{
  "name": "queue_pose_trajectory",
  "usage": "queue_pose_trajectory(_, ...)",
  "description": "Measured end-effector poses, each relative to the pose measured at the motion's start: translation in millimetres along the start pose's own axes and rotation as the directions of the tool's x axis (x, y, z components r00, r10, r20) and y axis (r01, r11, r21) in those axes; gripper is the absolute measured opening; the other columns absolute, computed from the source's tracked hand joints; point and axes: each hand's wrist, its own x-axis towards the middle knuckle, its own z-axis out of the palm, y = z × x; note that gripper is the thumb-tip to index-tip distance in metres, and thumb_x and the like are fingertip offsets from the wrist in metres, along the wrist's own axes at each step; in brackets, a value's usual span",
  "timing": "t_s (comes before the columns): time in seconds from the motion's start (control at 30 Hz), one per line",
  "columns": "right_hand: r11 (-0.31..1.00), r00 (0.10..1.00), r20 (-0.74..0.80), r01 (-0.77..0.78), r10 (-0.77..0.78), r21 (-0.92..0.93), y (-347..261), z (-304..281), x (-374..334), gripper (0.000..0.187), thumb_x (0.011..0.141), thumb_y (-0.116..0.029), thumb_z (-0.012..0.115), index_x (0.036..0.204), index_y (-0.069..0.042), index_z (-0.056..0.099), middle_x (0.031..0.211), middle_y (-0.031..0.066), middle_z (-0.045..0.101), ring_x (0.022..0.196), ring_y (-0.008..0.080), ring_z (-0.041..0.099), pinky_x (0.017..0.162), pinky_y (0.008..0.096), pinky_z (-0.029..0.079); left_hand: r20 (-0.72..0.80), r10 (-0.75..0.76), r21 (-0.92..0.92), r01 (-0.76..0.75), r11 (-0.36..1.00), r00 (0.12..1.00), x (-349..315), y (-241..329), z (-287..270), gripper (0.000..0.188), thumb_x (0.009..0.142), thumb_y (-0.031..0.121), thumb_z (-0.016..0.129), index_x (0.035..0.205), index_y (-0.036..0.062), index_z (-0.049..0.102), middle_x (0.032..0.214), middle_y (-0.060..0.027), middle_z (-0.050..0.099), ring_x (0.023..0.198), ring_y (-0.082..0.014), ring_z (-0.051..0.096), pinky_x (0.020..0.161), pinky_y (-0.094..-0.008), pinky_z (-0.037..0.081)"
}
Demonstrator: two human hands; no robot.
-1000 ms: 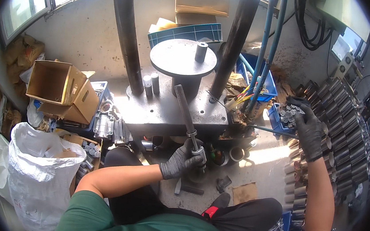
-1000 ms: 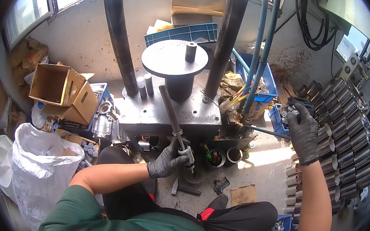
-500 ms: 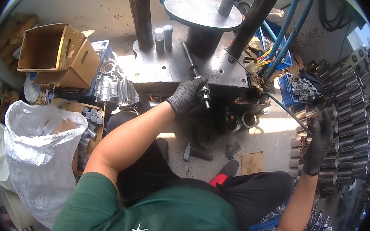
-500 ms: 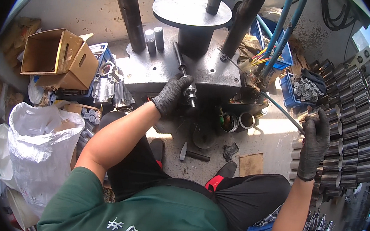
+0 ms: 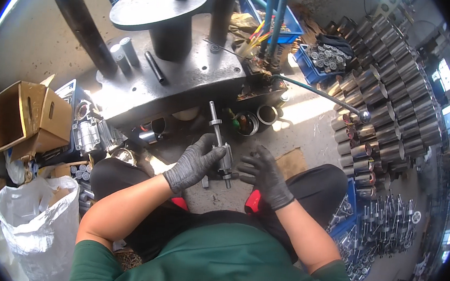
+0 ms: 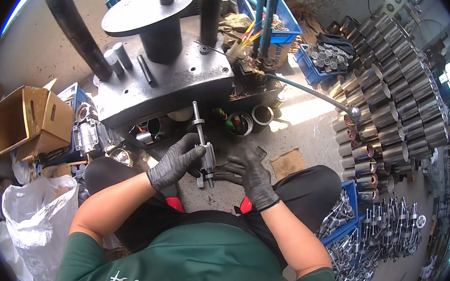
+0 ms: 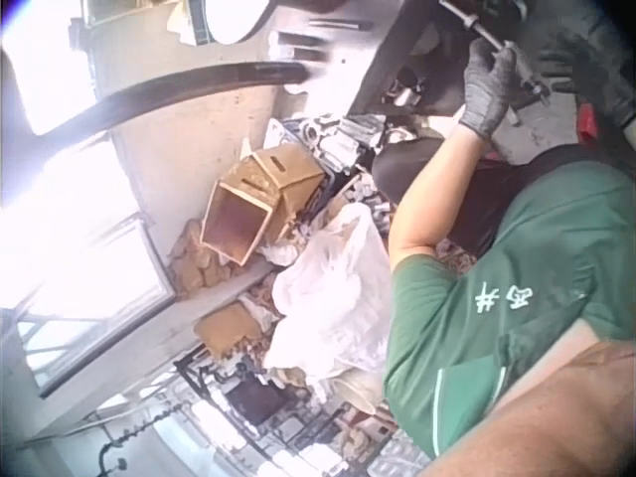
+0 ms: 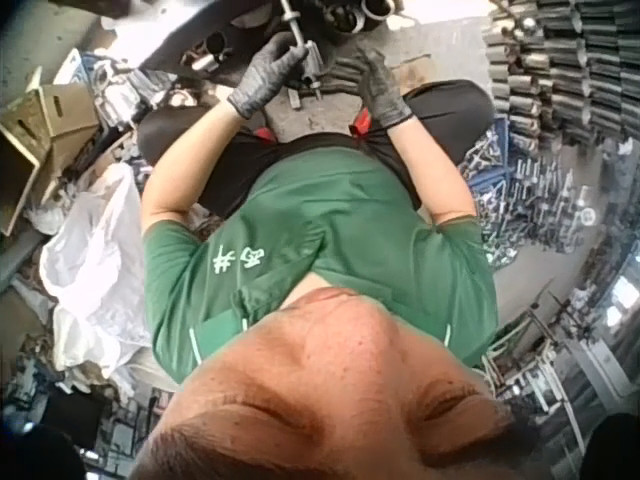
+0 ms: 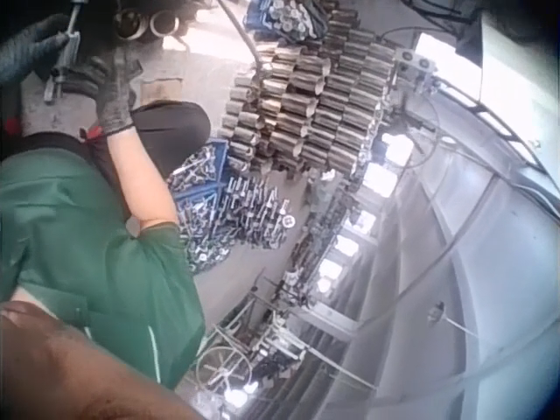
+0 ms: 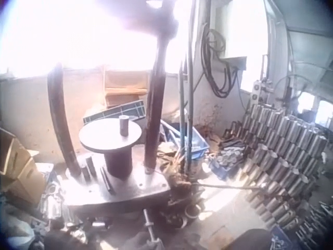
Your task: The person is assembling small metal mechanical components by inserting rods into housings and using a manual press.
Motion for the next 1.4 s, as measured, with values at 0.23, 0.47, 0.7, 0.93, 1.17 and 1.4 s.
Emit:
queue_pose_trajectory(0.23,0.894,0.972,-0.060,-0.184,0.227,0.409,23,15,21,0.058,0.088,-0.076,0.068,0.085,-0.018,0.061,0.069,0.0072,0.063,0.051,0.0253,0.061,0.043,0.0393,0.052,-0.037,0.003,-0.042,-0.004,0.999,0.999,18,7,-20,0.052,0.103,0.043,0.068,0.138,0.0063,0.055,0.088,-0.0037,0.065,0.069,-0.0144,0.068,0.059,-0.0245,0.053)
queue_pose_trajectory(0.47,0.747,0.981,-0.049,0.174,-0.187,0.641,-75,9,-47,0.062,0.095,-0.077,0.054,0.095,-0.015,0.065,0.067,0.0084,0.066,0.051,0.0254,0.064,0.048,0.0422,0.056,-0.004,0.148,0.304,-0.140,0.942,0.989,33,-32,-26,0.041,0.103,0.039,0.069,0.127,0.0069,0.060,0.084,0.0004,0.060,0.069,-0.0076,0.054,0.061,-0.0255,0.045)
queue_pose_trajectory(0.7,0.541,0.654,-0.345,0.754,-0.673,0.373,-109,-109,-149,0.031,0.100,-0.032,0.064,0.125,-0.017,0.052,0.106,0.0177,0.070,0.082,0.0279,0.074,0.064,0.0413,0.062,0.099,-0.104,0.859,-0.032,0.512,0.990,35,-87,-64,0.039,0.099,0.022,0.071,0.131,0.0033,0.061,0.105,-0.0211,0.074,0.092,-0.0307,0.073,0.082,-0.0423,0.057)
queue_pose_trajectory(0.93,0.615,0.703,-0.705,0.600,-0.099,0.512,31,-318,-149,0.017,0.100,-0.027,0.064,0.104,-0.011,0.058,0.071,0.0053,0.062,0.058,0.0222,0.066,0.045,0.0366,0.056,0.112,-0.262,0.952,-0.028,0.304,0.959,31,-99,-62,0.047,0.093,0.028,0.074,0.131,0.0037,0.062,0.101,-0.0234,0.075,0.099,-0.0397,0.073,0.089,-0.0473,0.056)
queue_pose_trajectory(1.17,0.616,0.343,-0.938,0.730,0.044,0.296,78,-406,-125,0.014,0.096,-0.014,0.066,0.109,-0.012,0.062,0.084,0.0098,0.062,0.060,0.0231,0.063,0.049,0.0362,0.056,0.216,-0.296,0.965,-0.157,0.211,0.931,25,-164,-146,0.051,0.088,0.030,0.072,0.128,-0.0006,0.063,0.108,-0.0289,0.074,0.104,-0.0425,0.072,0.092,-0.0461,0.057)
queue_pose_trajectory(1.4,0.625,0.177,-0.974,0.779,-0.142,0.050,10,-481,-104,0.038,0.089,-0.006,0.076,0.123,-0.015,0.064,0.104,0.0052,0.067,0.088,0.0229,0.068,0.064,0.0386,0.056,0.440,-0.188,0.894,-0.409,0.181,0.878,31,-183,-175,0.049,0.088,0.027,0.071,0.128,0.0003,0.061,0.107,-0.0256,0.074,0.100,-0.0401,0.072,0.089,-0.0456,0.056)
